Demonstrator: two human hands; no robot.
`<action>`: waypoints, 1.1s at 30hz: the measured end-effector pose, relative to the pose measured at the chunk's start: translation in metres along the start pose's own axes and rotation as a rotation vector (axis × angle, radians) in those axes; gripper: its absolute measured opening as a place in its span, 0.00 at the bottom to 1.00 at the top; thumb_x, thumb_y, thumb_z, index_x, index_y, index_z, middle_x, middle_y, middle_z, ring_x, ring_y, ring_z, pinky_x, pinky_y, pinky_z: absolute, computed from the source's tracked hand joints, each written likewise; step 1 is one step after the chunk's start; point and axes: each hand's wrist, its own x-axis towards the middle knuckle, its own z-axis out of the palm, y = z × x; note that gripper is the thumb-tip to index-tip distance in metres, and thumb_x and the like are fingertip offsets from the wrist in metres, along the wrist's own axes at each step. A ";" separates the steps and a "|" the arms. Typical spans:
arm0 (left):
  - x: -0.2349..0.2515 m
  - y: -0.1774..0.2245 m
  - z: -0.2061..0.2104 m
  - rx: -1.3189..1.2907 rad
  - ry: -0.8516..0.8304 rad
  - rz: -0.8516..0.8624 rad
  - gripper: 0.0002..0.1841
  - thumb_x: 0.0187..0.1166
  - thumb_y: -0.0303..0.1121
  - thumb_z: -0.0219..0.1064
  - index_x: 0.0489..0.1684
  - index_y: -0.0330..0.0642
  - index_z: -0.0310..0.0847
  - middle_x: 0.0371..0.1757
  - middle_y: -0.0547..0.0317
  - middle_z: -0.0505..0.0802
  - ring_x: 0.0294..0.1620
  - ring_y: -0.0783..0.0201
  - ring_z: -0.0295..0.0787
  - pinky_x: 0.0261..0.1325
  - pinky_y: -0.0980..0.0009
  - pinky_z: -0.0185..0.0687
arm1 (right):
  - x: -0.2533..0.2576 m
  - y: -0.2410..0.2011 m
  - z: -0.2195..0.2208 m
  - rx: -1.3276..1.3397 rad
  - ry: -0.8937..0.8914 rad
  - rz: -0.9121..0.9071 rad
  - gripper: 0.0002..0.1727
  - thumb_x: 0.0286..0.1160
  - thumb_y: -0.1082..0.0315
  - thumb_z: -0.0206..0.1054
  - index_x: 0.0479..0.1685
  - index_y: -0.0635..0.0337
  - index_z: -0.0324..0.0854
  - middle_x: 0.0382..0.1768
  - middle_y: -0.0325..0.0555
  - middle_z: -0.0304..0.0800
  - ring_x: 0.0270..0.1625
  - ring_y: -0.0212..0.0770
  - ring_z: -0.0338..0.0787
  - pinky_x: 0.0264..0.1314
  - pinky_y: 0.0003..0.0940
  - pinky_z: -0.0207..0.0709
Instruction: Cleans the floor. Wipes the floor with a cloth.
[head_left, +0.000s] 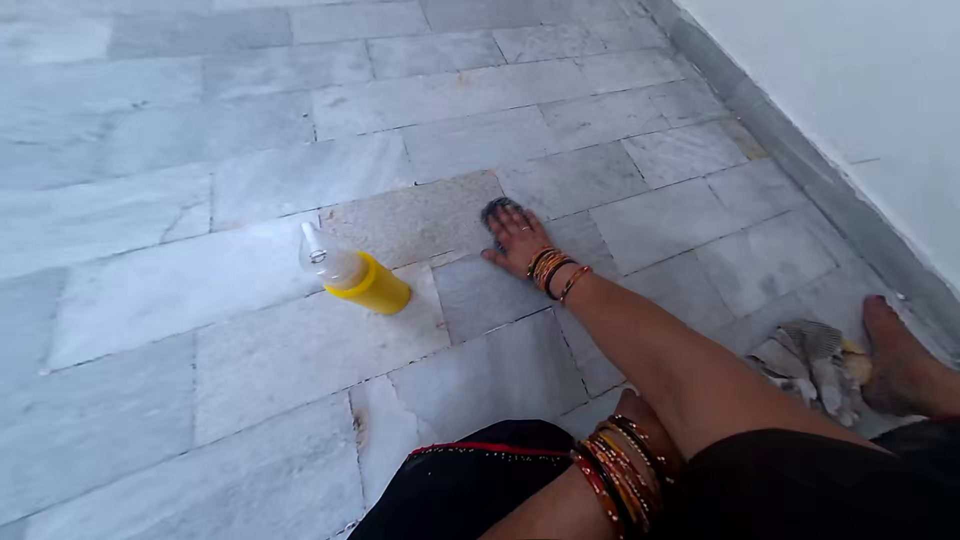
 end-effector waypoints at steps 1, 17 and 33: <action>0.012 0.043 -0.035 0.060 -0.344 -0.241 0.22 0.94 0.26 0.46 0.81 0.17 0.66 0.84 0.27 0.75 0.89 0.38 0.66 0.91 0.50 0.53 | -0.001 0.018 -0.006 -0.001 0.023 0.068 0.45 0.87 0.34 0.47 0.95 0.56 0.52 0.97 0.52 0.45 0.98 0.55 0.41 0.95 0.65 0.30; 0.042 0.048 -0.021 0.143 -0.514 -0.180 0.26 0.89 0.44 0.64 0.82 0.40 0.74 0.79 0.37 0.81 0.81 0.36 0.76 0.76 0.34 0.70 | -0.088 0.146 -0.031 0.027 0.079 0.711 0.54 0.85 0.30 0.45 0.96 0.67 0.42 0.96 0.65 0.36 0.98 0.64 0.34 0.94 0.69 0.27; 0.024 0.071 -0.032 0.167 -0.617 -0.428 0.21 0.91 0.26 0.52 0.77 0.19 0.70 0.83 0.29 0.76 0.88 0.37 0.67 0.89 0.44 0.57 | -0.044 0.003 0.003 0.023 0.072 0.051 0.46 0.87 0.35 0.49 0.89 0.69 0.61 0.91 0.60 0.61 0.95 0.57 0.56 0.97 0.58 0.35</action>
